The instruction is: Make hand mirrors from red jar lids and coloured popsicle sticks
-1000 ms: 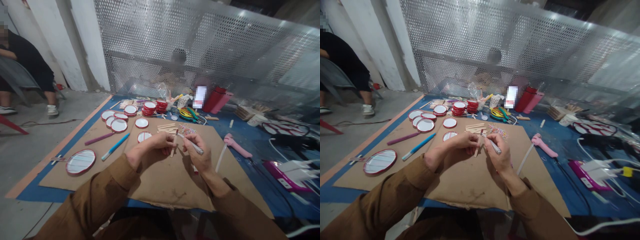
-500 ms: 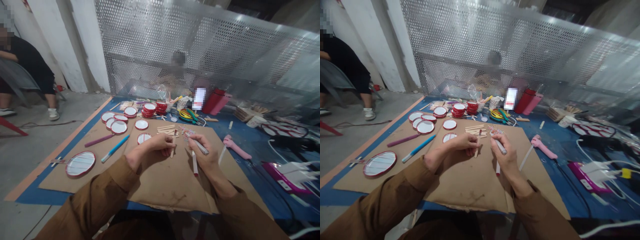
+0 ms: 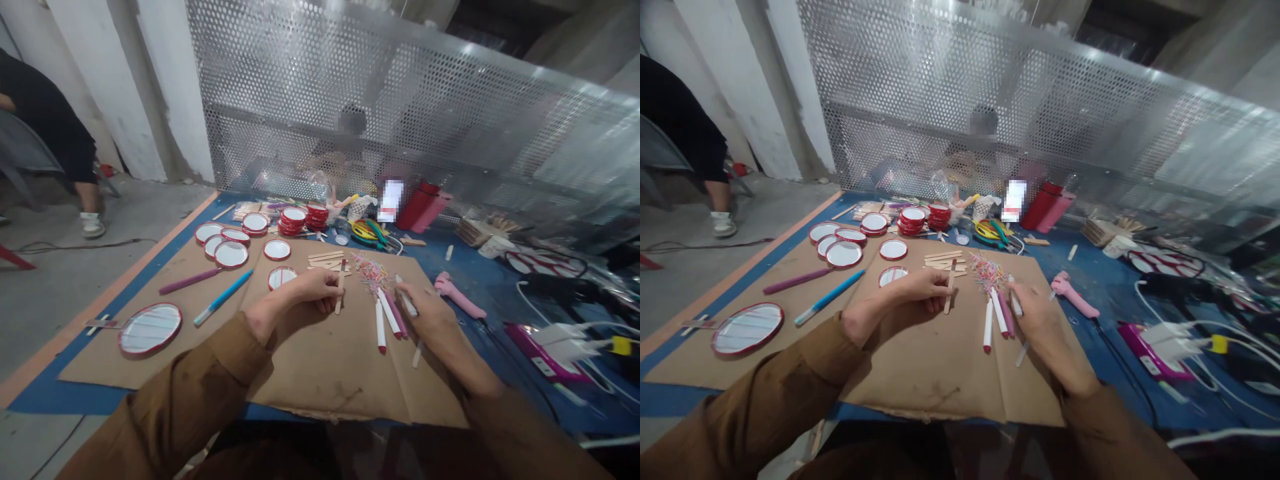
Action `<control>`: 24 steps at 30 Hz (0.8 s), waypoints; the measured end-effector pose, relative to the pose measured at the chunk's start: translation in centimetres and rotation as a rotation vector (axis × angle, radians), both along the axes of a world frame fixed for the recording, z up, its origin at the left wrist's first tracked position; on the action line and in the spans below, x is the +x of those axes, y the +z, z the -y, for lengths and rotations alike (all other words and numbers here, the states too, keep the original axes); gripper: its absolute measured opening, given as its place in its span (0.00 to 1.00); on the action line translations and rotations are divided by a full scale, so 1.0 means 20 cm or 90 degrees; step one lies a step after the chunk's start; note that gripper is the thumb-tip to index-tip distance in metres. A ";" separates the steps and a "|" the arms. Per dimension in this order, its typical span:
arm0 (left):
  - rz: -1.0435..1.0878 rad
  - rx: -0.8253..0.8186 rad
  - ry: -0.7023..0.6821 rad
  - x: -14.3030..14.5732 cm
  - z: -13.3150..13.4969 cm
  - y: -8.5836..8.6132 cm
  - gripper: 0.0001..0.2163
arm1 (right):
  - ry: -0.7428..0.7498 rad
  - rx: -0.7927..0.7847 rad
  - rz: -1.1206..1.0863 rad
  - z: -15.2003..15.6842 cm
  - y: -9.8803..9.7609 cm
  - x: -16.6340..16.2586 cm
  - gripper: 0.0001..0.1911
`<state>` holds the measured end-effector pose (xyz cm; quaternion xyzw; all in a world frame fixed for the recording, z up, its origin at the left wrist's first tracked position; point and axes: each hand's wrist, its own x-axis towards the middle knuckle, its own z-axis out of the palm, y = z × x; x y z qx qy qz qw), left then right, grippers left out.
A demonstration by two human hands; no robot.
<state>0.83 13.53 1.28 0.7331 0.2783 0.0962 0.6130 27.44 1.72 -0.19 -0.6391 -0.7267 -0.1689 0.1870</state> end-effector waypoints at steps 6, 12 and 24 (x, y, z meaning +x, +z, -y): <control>-0.009 0.014 -0.017 -0.01 0.00 0.02 0.06 | 0.067 -0.082 0.157 -0.04 -0.02 0.10 0.19; 0.019 0.009 -0.039 -0.02 0.00 0.01 0.06 | 0.055 -0.087 0.192 -0.03 0.01 0.08 0.23; 0.018 0.013 -0.022 -0.02 0.00 0.00 0.06 | 0.076 -0.088 0.304 0.05 0.10 -0.05 0.14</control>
